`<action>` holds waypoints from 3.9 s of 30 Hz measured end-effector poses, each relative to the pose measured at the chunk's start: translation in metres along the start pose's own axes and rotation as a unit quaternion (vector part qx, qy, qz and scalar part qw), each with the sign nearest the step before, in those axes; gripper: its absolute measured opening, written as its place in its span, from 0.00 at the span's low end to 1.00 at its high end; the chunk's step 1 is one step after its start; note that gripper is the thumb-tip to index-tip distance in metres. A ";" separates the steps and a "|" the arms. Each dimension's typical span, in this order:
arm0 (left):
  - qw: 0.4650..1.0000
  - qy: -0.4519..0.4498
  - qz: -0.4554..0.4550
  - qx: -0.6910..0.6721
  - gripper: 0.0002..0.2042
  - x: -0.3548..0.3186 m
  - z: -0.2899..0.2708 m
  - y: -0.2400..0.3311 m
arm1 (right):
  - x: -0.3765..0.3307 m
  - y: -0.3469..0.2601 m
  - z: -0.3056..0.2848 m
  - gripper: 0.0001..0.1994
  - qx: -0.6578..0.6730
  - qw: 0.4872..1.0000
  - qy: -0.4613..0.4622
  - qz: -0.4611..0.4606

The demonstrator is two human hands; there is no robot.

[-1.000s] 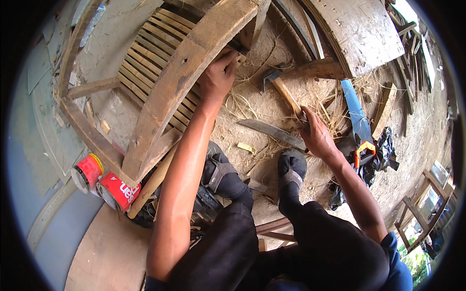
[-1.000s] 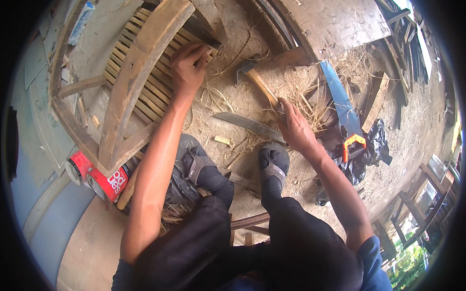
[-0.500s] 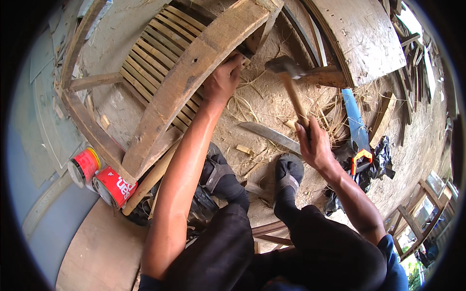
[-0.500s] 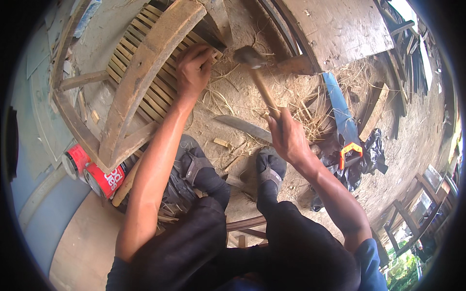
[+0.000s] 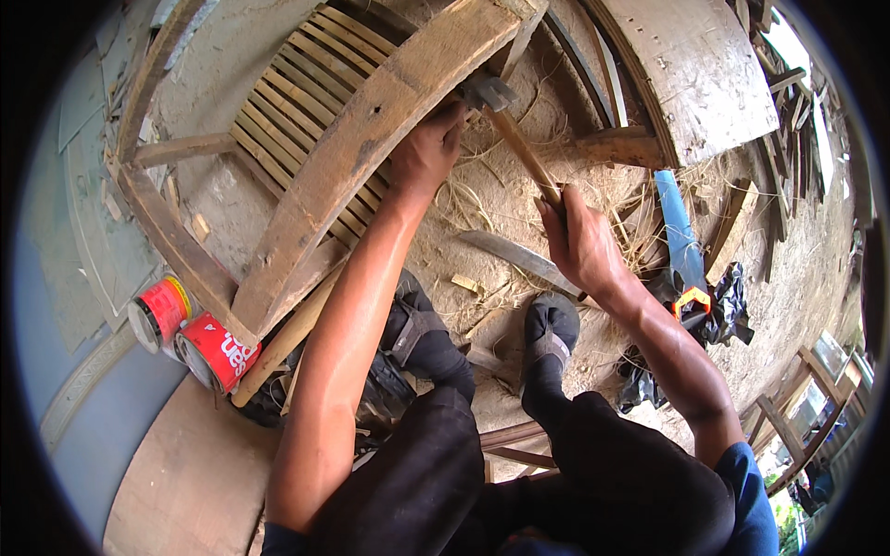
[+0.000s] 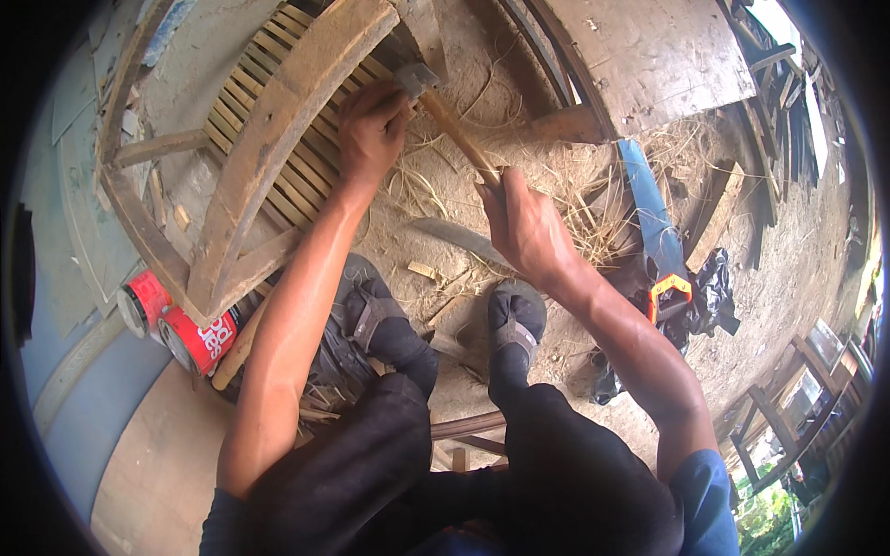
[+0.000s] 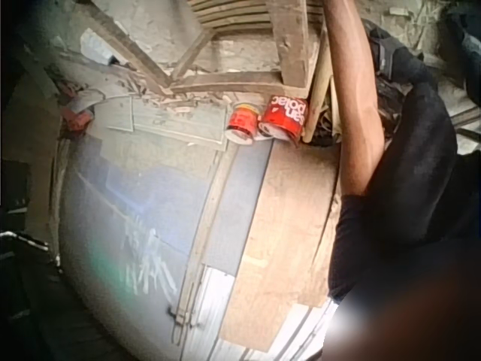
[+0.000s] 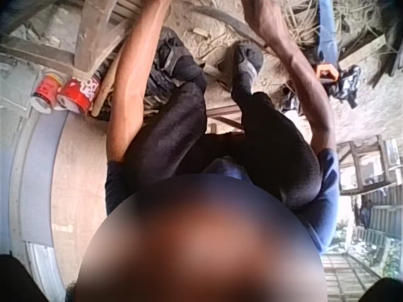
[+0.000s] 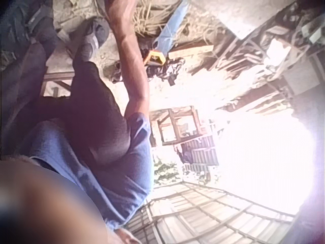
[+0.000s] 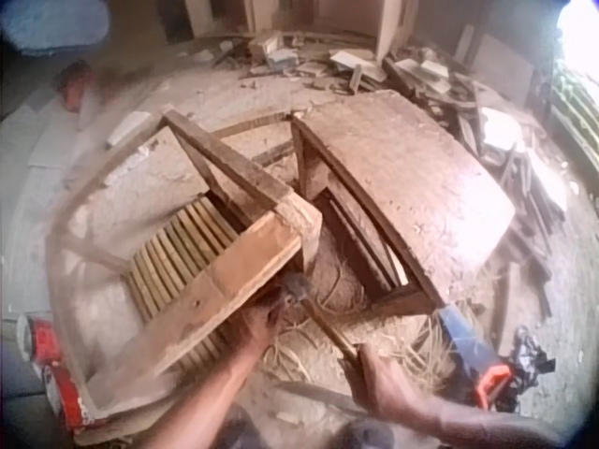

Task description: The person assembles a wooden chair by hammering nails into the frame and then uses a knife to shape a small wooden dowel. The person works while sitting on the floor in a cluttered workshop.

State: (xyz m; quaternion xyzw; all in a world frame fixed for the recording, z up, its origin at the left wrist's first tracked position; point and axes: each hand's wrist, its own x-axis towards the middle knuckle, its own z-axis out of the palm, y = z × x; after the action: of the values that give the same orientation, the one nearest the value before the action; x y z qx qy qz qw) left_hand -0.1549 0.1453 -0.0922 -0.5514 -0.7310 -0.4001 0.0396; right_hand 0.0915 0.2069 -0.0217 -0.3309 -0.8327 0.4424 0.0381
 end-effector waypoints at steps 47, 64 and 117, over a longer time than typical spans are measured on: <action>1.000 0.001 -0.009 -0.008 0.06 -0.001 0.003 -0.003 | -0.001 -0.002 0.003 0.10 0.003 1.000 -0.013 0.009; 0.998 -0.011 -0.031 -0.044 0.10 -0.002 0.002 -0.002 | -0.003 -0.008 -0.001 0.12 0.018 1.000 -0.001 0.006; 0.991 -0.032 -0.112 0.067 0.27 -0.008 0.010 -0.008 | 0.004 -0.031 -0.010 0.10 -0.011 1.000 -0.011 -0.008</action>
State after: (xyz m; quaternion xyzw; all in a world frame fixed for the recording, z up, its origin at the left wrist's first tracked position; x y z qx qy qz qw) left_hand -0.1548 0.1443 -0.1074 -0.4749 -0.8141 -0.3341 0.0085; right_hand 0.0759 0.2039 0.0067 -0.3192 -0.8405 0.4369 0.0288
